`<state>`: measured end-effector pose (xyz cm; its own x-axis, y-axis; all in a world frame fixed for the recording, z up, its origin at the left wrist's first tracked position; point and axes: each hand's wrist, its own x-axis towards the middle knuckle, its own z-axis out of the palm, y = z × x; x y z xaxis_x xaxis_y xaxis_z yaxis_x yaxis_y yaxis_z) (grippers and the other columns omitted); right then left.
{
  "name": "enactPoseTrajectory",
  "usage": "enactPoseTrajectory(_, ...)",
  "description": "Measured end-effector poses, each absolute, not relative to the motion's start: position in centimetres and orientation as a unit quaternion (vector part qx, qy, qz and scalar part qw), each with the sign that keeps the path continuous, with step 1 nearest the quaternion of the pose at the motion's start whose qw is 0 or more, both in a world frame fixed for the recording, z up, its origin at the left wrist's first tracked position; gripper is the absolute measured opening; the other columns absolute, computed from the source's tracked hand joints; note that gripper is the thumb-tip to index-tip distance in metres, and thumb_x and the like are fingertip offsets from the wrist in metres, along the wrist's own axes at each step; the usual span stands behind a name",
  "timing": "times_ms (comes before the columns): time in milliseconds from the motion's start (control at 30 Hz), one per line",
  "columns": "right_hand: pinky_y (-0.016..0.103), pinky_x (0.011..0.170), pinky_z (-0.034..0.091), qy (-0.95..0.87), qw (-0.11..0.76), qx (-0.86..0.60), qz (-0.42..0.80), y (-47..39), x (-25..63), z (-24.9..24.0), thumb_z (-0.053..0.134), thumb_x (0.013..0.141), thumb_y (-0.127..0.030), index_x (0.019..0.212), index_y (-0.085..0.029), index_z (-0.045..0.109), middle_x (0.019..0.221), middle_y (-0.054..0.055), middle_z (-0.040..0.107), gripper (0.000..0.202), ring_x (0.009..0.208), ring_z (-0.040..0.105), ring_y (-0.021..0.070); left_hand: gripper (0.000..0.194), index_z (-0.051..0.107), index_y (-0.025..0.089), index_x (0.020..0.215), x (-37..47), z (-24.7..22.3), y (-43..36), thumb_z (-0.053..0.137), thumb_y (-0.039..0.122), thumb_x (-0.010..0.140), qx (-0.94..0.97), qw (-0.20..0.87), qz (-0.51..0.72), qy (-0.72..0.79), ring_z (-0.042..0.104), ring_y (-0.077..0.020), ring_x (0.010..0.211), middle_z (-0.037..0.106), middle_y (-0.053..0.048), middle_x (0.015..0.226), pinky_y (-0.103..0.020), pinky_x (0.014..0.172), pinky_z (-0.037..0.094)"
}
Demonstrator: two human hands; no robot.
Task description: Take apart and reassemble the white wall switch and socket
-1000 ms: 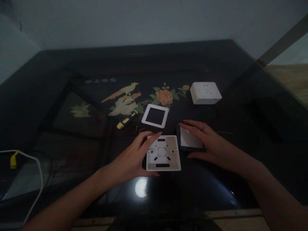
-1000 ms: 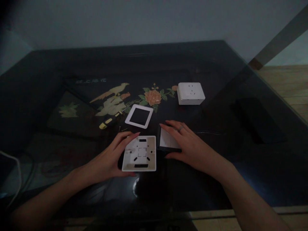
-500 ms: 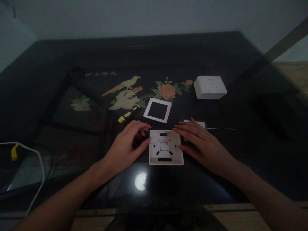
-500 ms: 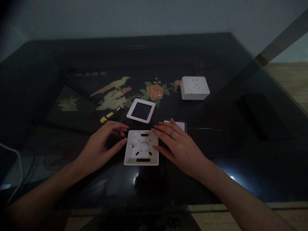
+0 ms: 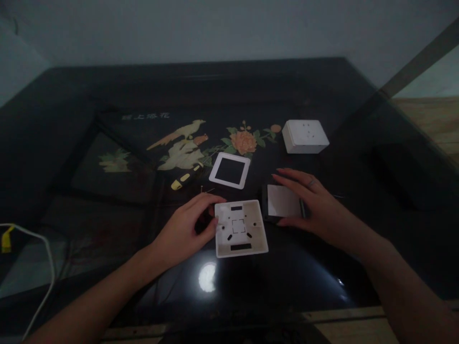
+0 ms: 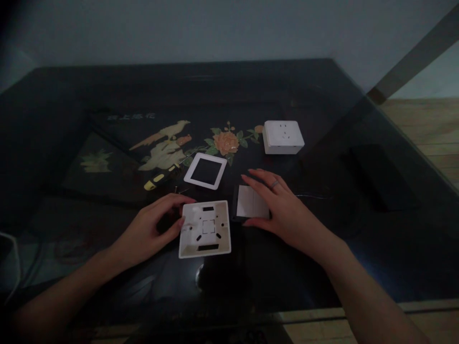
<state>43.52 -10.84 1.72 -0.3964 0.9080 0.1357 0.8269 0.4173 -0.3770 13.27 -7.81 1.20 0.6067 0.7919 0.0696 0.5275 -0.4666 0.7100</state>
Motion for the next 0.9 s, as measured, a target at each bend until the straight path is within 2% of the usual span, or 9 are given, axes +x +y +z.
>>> enactPoseTrajectory(100, 0.056, 0.11, 0.041, -0.805, 0.108, -0.547, 0.203, -10.8, 44.0, 1.8, 0.082, 0.071, -0.032, 0.15, -0.022, 0.031, 0.151, 0.017, 0.039, 0.094, 0.139, 0.04, 0.035, 0.03, 0.057, 0.018, 0.122, 13.3, 1.1, -7.8, 0.049, 0.02, 0.092, 0.841, 0.339, 0.198, 0.372, 0.062, -0.0199, 0.105, 0.065, -0.008, 0.115, -0.033, 0.092, 0.051)
enactPoseTrajectory(267, 0.055, 0.113, 0.039, -0.784, 0.083, -0.554, 0.267, -11.0, 44.1, 2.1, 0.08, 0.07, -0.025, 0.151, -0.027, 0.027, 0.154, 0.014, 0.033, 0.097, 0.141, 0.037, 0.0333, 0.03, 0.058, 0.017, 0.121, 13.4, 1.0, -7.9, 0.049, 0.02, 0.093, 0.844, 0.35, 0.193, 0.358, 0.063, -0.0194, 0.109, 0.065, -0.008, 0.117, -0.031, 0.095, 0.051)
enactPoseTrajectory(400, 0.057, 0.112, 0.038, -0.784, 0.09, -0.55, 0.274, -11.0, 44.4, 2.4, 0.077, 0.071, -0.02, 0.151, -0.026, 0.028, 0.15, 0.014, 0.039, 0.094, 0.14, 0.037, 0.033, 0.03, 0.058, 0.017, 0.121, 13.5, 1.0, -8.1, 0.05, 0.021, 0.092, 0.845, 0.344, 0.186, 0.364, 0.062, -0.0201, 0.11, 0.065, -0.009, 0.118, -0.033, 0.096, 0.051)
enactPoseTrajectory(533, 0.056, 0.109, 0.042, -0.783, 0.127, -0.548, 0.265, -10.7, 44.4, 2.5, 0.074, 0.072, -0.018, 0.148, -0.025, 0.032, 0.143, 0.013, 0.046, 0.087, 0.134, 0.044, 0.0314, 0.03, 0.058, 0.018, 0.121, 13.5, 1.0, -8.2, 0.049, 0.021, 0.093, 0.848, 0.335, 0.184, 0.367, 0.062, -0.0207, 0.11, 0.065, -0.008, 0.118, -0.036, 0.097, 0.05)
enactPoseTrajectory(767, 0.056, 0.109, 0.041, -0.793, 0.227, -0.543, 0.155, -10.5, 43.7, 3.1, 0.073, 0.076, -0.02, 0.142, -0.026, 0.037, 0.141, 0.013, 0.046, 0.075, 0.133, 0.042, 0.0314, 0.031, 0.057, 0.021, 0.124, 13.3, 0.8, -8.1, 0.052, 0.021, 0.093, 0.854, 0.314, 0.197, 0.364, 0.057, -0.0224, 0.114, 0.062, -0.008, 0.12, -0.04, 0.1, 0.046)
enactPoseTrajectory(900, 0.055, 0.109, 0.04, -0.791, 0.293, -0.523, 0.121, -10.9, 42.7, 3.9, 0.074, 0.078, -0.026, 0.139, -0.028, 0.038, 0.141, 0.012, 0.047, 0.071, 0.133, 0.042, 0.0311, 0.029, 0.059, 0.023, 0.121, 13.4, 1.0, -8.1, 0.055, 0.024, 0.093, 0.839, 0.342, 0.218, 0.363, 0.057, -0.0237, 0.114, 0.063, -0.007, 0.119, -0.044, 0.102, 0.044)
